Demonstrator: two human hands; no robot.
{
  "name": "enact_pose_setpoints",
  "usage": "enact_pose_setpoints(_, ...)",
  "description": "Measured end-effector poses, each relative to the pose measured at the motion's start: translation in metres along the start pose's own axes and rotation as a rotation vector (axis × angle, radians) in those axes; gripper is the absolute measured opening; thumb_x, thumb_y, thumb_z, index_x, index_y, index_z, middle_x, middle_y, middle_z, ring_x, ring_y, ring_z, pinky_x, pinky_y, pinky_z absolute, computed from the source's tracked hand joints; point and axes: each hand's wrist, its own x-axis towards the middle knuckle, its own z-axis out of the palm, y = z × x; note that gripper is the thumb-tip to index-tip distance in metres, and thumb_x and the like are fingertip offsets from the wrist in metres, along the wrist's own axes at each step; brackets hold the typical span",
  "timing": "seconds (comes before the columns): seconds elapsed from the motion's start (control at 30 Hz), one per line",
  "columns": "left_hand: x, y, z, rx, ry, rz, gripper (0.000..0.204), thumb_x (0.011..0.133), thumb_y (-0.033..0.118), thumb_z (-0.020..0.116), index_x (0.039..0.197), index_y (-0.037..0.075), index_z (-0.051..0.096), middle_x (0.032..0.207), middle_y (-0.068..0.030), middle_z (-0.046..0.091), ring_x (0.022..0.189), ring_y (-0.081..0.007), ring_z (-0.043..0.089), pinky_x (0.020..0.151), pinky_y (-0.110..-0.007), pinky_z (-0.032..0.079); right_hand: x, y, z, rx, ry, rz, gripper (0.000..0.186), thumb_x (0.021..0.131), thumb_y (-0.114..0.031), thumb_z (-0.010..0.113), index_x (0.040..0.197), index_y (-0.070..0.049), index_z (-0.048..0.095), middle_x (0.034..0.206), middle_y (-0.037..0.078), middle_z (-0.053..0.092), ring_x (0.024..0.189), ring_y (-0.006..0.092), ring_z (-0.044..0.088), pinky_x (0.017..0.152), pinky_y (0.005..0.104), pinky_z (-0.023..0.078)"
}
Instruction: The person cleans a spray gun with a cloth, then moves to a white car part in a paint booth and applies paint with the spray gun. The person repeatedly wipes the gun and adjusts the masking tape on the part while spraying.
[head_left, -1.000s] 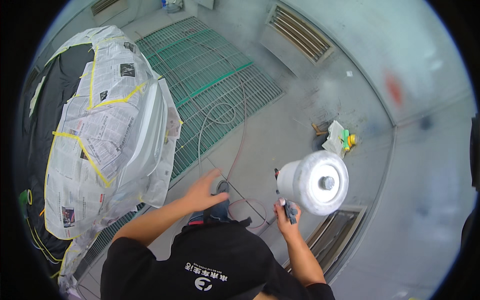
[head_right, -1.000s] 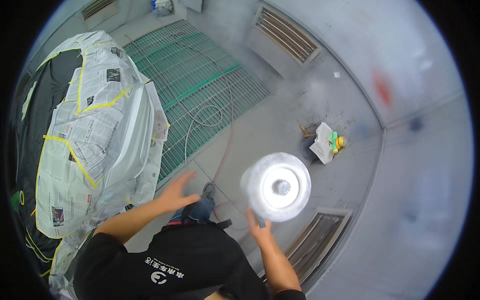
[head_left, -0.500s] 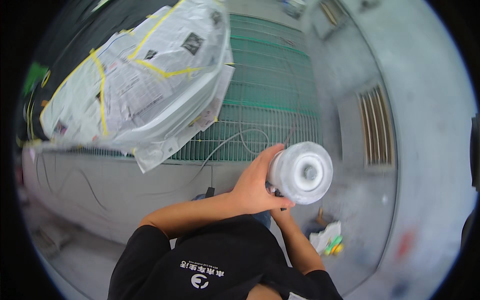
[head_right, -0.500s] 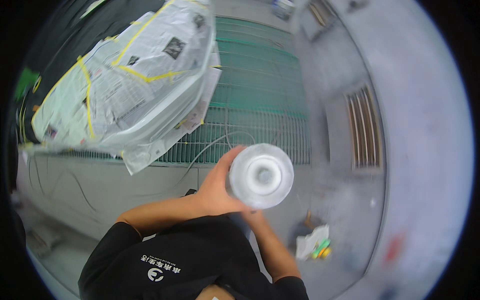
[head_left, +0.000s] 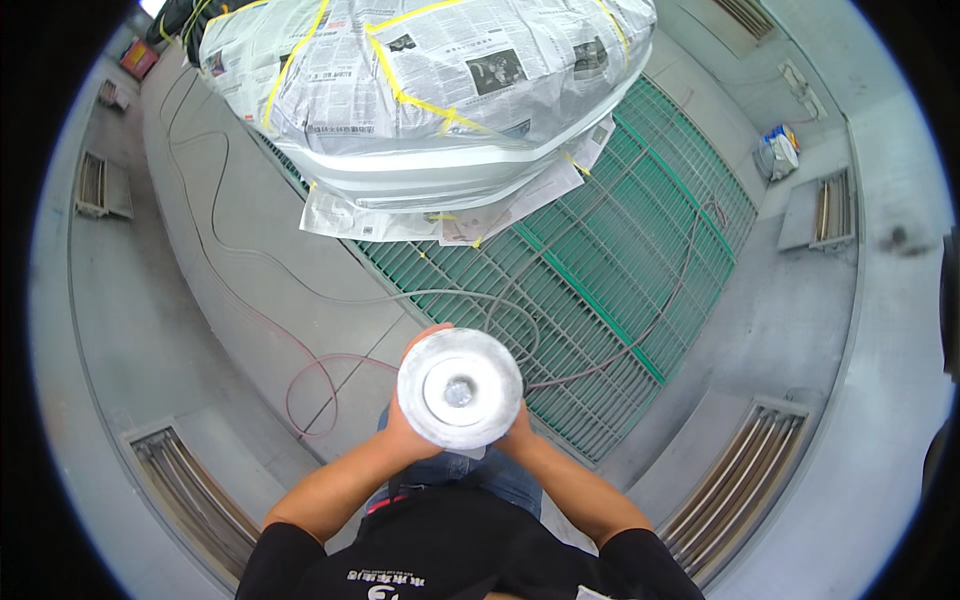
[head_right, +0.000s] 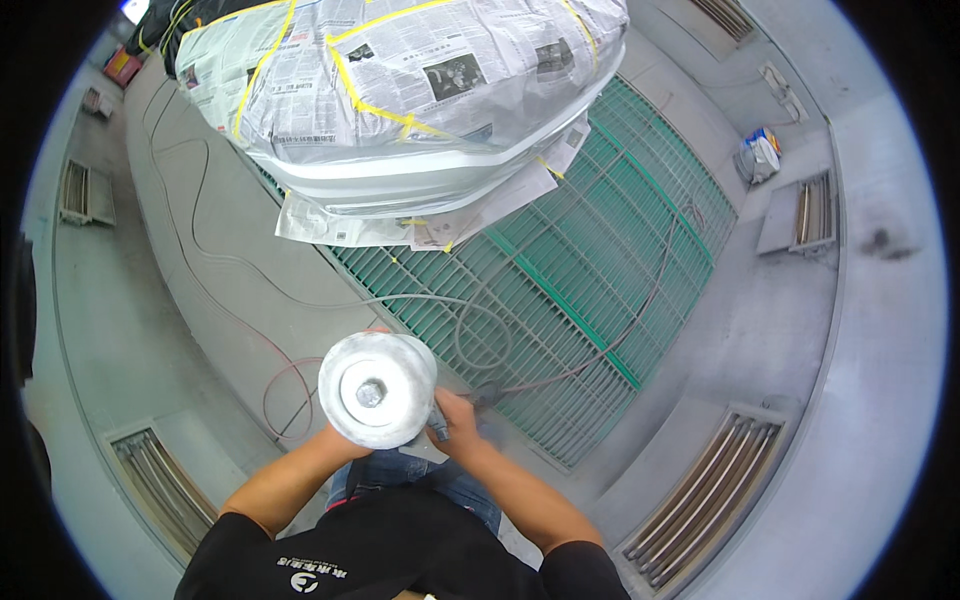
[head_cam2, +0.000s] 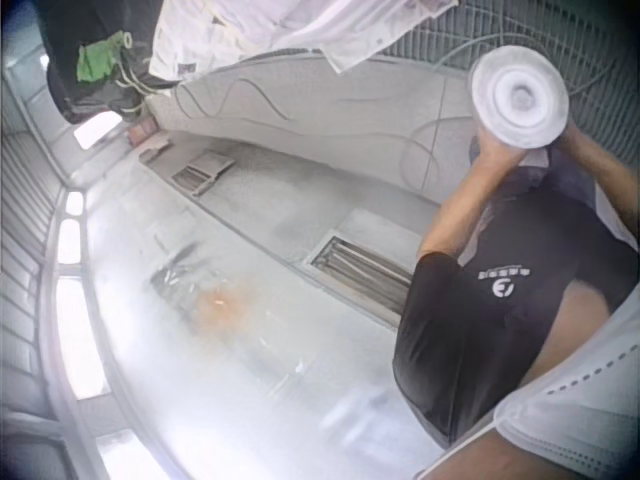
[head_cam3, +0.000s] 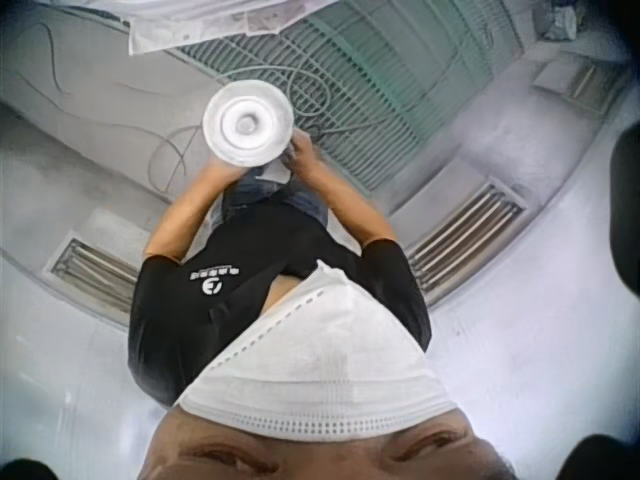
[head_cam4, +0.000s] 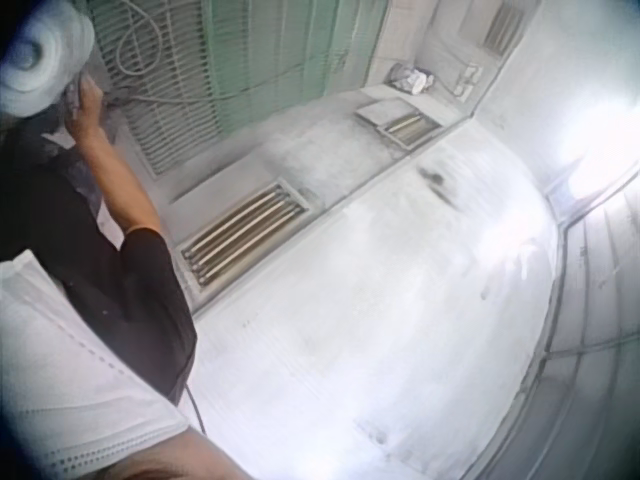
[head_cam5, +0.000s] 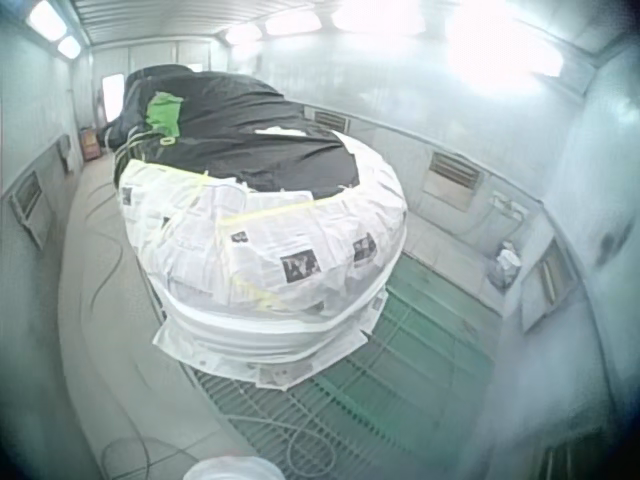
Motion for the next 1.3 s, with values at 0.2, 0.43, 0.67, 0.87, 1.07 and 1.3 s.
enact_pose_setpoints(0.2, -0.027, -0.04, 0.017, -0.061, 0.173, -0.095, 0.097, 0.058, 0.022, 0.092, 0.137, -0.003, 0.042, 0.144, -0.0188, 0.043, 0.127, -0.0254, 0.05, 0.105, -0.037, 0.041, -0.01, 0.046, 0.005, -0.025, -0.112, 0.035, 0.039, 0.073, -0.004, 0.07, 0.111, -0.001, 0.06, 0.092, 0.02, 0.063, 0.083, 0.0418, 0.063, 0.069, 0.0393, 0.051)
enact_pose_setpoints(0.43, -0.061, -0.162, 0.028, -0.427, 0.437, -0.359, 0.073, 0.076, 0.018, 0.079, 0.137, 0.006, 0.042, 0.13, -0.0148, 0.055, 0.115, -0.0233, 0.059, 0.097, -0.037, 0.05, 0.005, 0.138, 0.017, -0.184, -0.512, -0.011, 0.052, 0.078, -0.016, 0.074, 0.124, -0.001, 0.055, 0.112, 0.02, 0.061, 0.101, 0.0407, 0.06, 0.085, 0.0431, 0.049)
enact_pose_setpoints(0.67, -0.081, -0.333, 0.04, 0.072, 0.444, -0.328, 0.102, 0.071, 0.043, 0.084, 0.148, 0.006, 0.029, 0.152, -0.0146, 0.03, 0.138, -0.0298, 0.034, 0.113, -0.044, 0.028, 0.023, 0.318, 0.023, -0.277, -0.732, -0.052, 0.047, 0.084, -0.021, 0.07, 0.126, -0.003, 0.057, 0.131, 0.015, 0.056, 0.115, 0.0355, 0.055, 0.095, 0.043, 0.046)
enact_pose_setpoints(0.87, -0.104, -0.491, 0.055, 0.225, 0.505, -0.363, 0.085, 0.069, 0.026, 0.088, 0.138, 0.004, 0.044, 0.139, -0.0124, 0.047, 0.127, -0.026, 0.046, 0.106, -0.042, 0.038, 0.051, 0.452, 0.017, -0.192, -0.622, 0.023, 0.022, 0.09, -0.017, 0.064, 0.106, -0.002, 0.065, 0.116, 0.013, 0.065, 0.102, 0.0313, 0.063, 0.084, 0.0376, 0.052)
enact_pose_setpoints(1.07, -0.078, -0.572, 0.056, 0.049, 0.716, -0.417, 0.072, 0.066, 0.013, 0.086, 0.128, 0.004, 0.053, 0.123, -0.0079, 0.056, 0.113, -0.0221, 0.055, 0.096, -0.038, 0.046, 0.078, 0.53, 0.001, -0.187, -0.621, 0.052, 0.018, 0.094, -0.018, 0.061, 0.104, -0.005, 0.068, 0.105, 0.013, 0.068, 0.095, 0.0276, 0.067, 0.079, 0.0337, 0.054)
enact_pose_setpoints(1.3, -0.082, -0.603, 0.034, 0.171, 0.683, -0.419, 0.073, 0.067, 0.015, 0.086, 0.131, 0.005, 0.051, 0.124, -0.0076, 0.056, 0.114, -0.0227, 0.054, 0.096, -0.038, 0.046, 0.137, 0.489, -0.031, 0.038, -0.172, -0.211, 0.054, 0.099, -0.04, 0.047, 0.133, 0.003, 0.048, 0.123, 0.019, 0.058, 0.115, 0.0289, 0.057, 0.099, 0.041, 0.045)
